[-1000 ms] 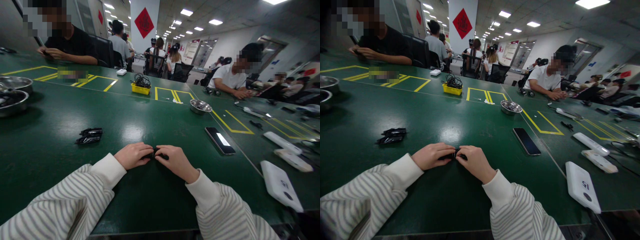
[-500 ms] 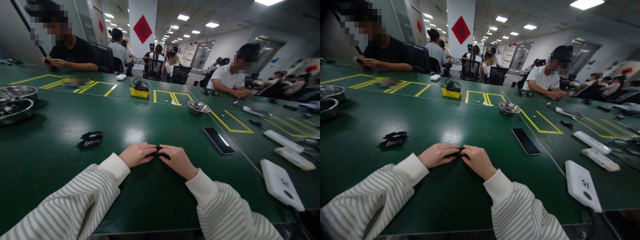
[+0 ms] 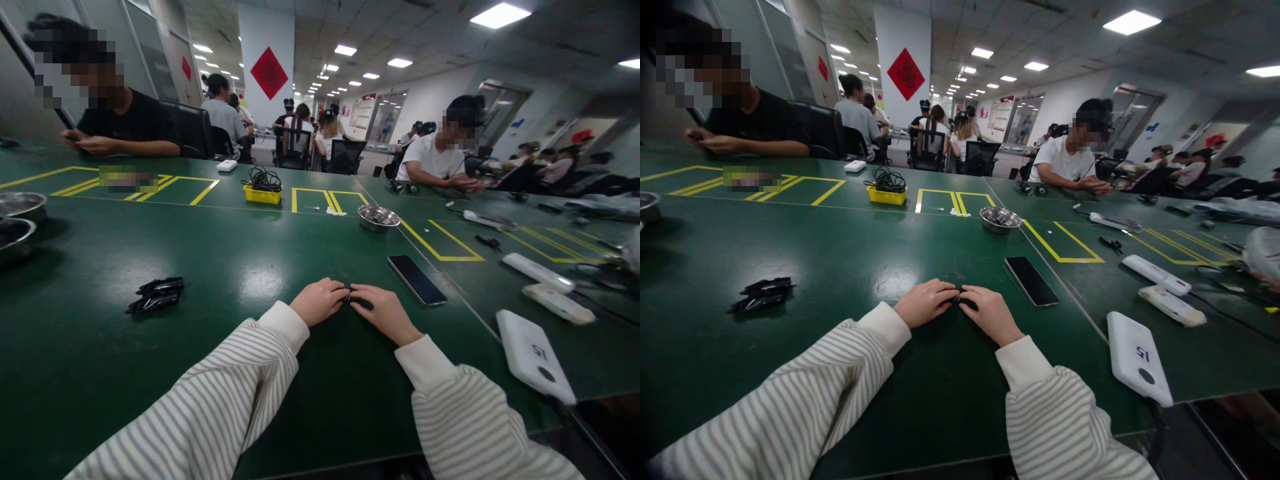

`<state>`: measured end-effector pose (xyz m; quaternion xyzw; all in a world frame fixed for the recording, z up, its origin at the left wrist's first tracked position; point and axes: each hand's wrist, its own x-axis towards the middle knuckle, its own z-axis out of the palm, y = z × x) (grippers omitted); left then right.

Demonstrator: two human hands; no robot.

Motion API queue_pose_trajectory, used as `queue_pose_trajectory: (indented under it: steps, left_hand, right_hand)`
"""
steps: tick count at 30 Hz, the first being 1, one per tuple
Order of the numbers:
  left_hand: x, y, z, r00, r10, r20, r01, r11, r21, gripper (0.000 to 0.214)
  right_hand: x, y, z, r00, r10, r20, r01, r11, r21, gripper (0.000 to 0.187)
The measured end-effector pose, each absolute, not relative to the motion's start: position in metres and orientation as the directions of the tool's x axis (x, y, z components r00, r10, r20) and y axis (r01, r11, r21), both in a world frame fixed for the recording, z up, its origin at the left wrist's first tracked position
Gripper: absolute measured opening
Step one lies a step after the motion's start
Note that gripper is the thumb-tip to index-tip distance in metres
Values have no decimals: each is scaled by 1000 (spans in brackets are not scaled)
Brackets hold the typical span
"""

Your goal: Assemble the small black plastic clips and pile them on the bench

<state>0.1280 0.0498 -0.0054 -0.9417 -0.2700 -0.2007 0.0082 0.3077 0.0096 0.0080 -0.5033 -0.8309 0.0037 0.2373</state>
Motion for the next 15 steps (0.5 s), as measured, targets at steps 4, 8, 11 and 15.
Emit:
queue_pose_trajectory:
  steps: [4, 8, 11, 15]
  left_hand:
    - [148, 52, -5, 740, 539, 403, 550, -829, 99, 28]
    - [149, 52, -4, 702, 578, 416, 595, -797, 104, 41]
    - [138, 47, -3, 665, 628, 405, 645, -756, 113, 50]
    - [98, 35, -1, 646, 649, 402, 678, -730, 91, 49]
  right_hand:
    - [322, 15, 3, -235, 897, 375, 831, 385, -401, 27]
    - [327, 22, 1, -197, 912, 359, 807, 359, -469, 24]
    - [332, 27, 0, -160, 916, 368, 841, 322, -434, 24]
    - [346, 37, -2, -27, 913, 408, 920, 182, -346, 25]
